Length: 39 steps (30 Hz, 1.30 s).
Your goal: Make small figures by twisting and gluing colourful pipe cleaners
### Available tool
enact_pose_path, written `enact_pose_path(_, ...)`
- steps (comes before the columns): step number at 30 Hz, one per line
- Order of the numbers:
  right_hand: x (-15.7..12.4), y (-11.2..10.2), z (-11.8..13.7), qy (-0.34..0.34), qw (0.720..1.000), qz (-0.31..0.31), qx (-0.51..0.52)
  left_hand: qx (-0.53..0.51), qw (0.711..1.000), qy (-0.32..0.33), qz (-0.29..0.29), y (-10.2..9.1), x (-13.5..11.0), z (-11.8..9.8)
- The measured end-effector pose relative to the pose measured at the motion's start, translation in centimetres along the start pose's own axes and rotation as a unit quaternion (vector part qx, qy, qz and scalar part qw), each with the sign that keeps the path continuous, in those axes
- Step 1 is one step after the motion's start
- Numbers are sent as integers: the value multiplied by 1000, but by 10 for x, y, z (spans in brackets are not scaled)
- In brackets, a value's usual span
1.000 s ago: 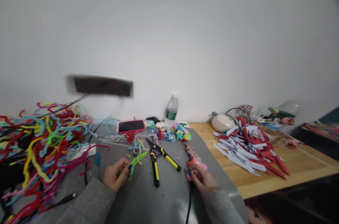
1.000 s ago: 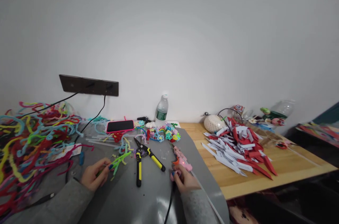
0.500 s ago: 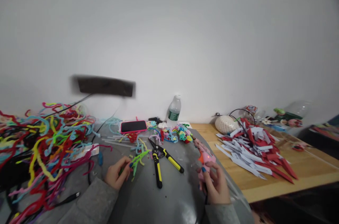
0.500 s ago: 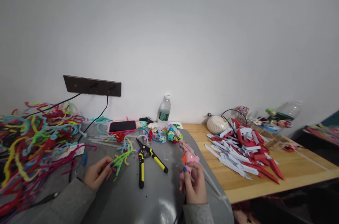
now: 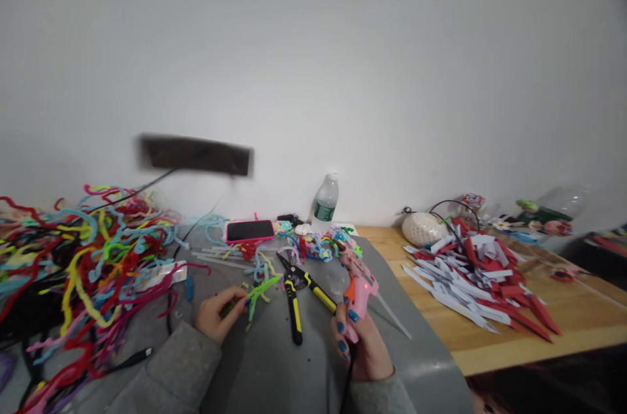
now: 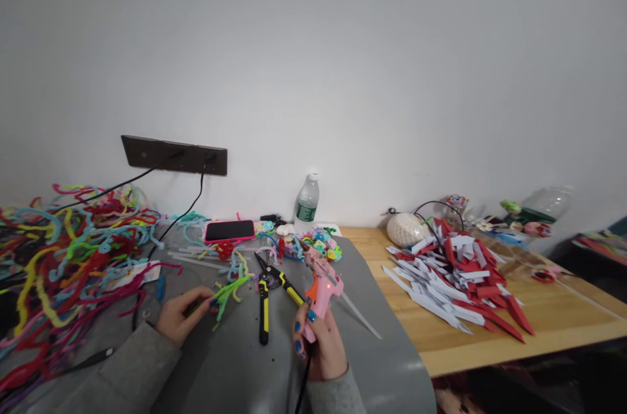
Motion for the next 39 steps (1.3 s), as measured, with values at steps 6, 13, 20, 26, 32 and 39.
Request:
enact_pose_path(6,4,16,-20,15,998,57,-8,16,1000,0,-11,-1,0,2)
enact_pose_path(13,1,23,-48,2,991,89,-98,62,998,-12,-31,-4,1,5)
enact_pose_path(20,-3,21,-48,-48,979,75,-182,101,993,-14,-52,-8,0,6)
enact_pose_path(26,-10,16,-54,-96,968,46,-229,108,991,-4,-72,-12,-1,2)
enact_pose_path(32,-18,18,-59,-99,952,1,-291,111,990,13,-89,-13,-2,1)
enact_pose_path(39,-18,19,-57,-96,947,-11,-307,105,990,20,-94,-14,-3,-2)
Point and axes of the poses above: each hand's wrist, its own x-axis towards the middle knuckle, its own y-axis out of the palm, z = x × y, the point moved 5 cm from there along x, towards the middle knuckle, and after that the axes turned 2 degrees about -x, right-handed, at the moved point
